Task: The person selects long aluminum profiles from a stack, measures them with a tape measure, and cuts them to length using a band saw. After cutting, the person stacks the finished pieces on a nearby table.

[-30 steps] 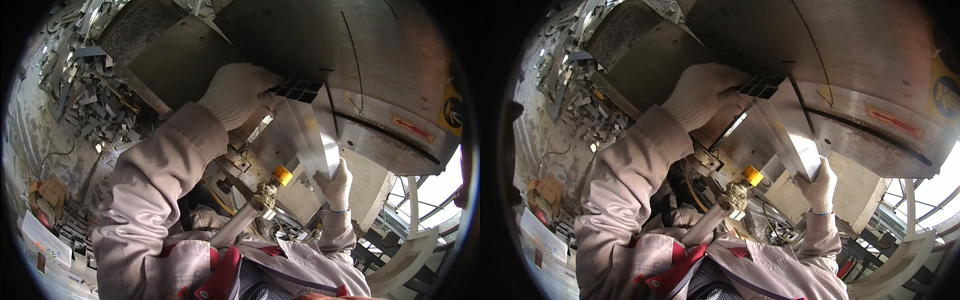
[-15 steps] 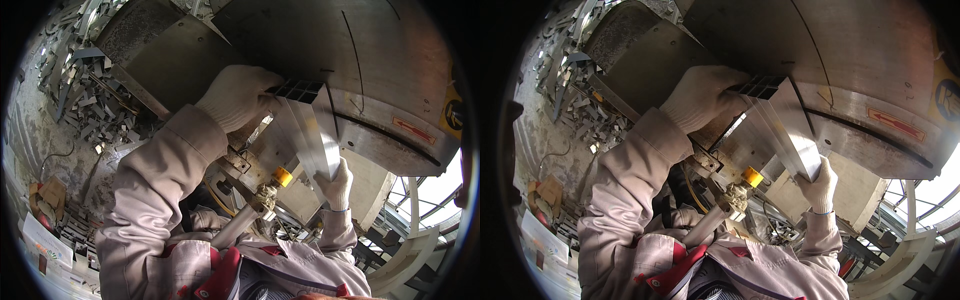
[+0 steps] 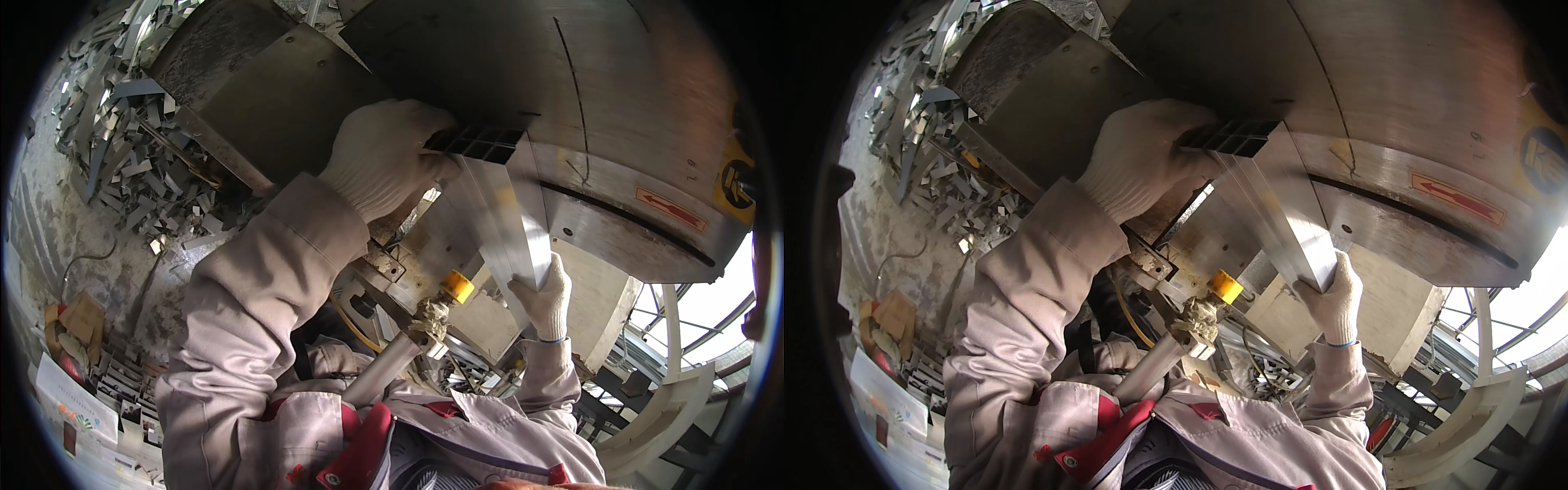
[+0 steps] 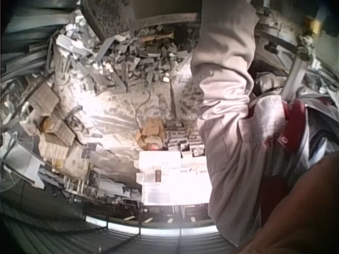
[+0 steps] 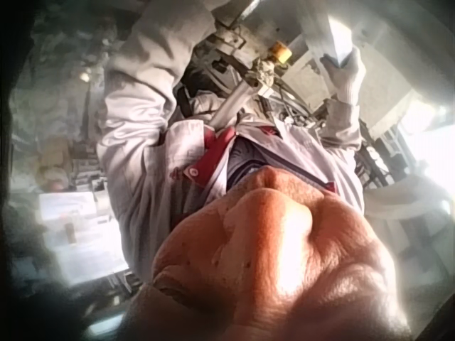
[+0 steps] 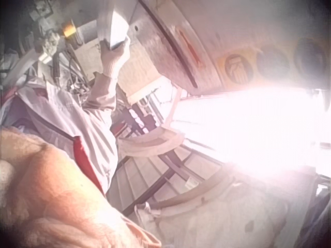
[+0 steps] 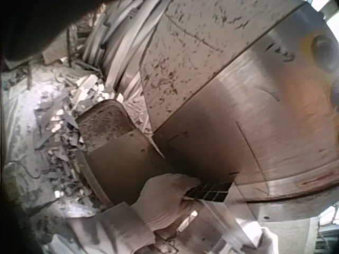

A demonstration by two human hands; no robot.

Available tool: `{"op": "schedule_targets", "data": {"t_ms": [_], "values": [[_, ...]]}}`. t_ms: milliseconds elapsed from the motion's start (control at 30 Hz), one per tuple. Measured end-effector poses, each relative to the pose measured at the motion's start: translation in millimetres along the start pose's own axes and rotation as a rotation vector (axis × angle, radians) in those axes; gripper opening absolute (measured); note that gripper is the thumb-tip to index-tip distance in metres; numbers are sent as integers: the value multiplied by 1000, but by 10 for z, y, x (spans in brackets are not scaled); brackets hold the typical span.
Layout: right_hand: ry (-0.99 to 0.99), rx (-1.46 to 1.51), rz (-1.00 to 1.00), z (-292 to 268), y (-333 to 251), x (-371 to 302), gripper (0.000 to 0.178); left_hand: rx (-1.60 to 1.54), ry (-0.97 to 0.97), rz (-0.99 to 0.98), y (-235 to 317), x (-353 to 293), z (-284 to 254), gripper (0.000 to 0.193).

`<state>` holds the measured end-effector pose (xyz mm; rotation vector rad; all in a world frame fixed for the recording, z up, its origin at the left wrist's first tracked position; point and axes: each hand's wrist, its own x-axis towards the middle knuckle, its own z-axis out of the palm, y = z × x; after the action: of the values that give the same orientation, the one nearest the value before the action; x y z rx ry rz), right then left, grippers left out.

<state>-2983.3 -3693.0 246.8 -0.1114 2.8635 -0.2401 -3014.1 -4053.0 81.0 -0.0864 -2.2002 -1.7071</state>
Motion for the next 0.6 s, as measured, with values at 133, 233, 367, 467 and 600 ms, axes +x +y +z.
{"op": "schedule_targets", "data": {"t_ms": [133, 233, 367, 467, 600], "values": [[7, 46, 6, 11, -5, -7, 69, 68, 149, 184, 83, 21, 4, 47], [47, 67, -55, 22, 20, -22, 79, -24, 156, 189, 153, 29, 51, 51], [96, 26, -113, 37, 72, -18, 88, -33, 146, 256, 162, 58, 73, 51], [111, 13, -128, 49, 83, -8, 90, -14, 137, 291, 151, 74, 73, 52], [108, 14, -133, 59, 61, 8, 89, 12, 123, 298, 152, 83, 71, 53]]}}
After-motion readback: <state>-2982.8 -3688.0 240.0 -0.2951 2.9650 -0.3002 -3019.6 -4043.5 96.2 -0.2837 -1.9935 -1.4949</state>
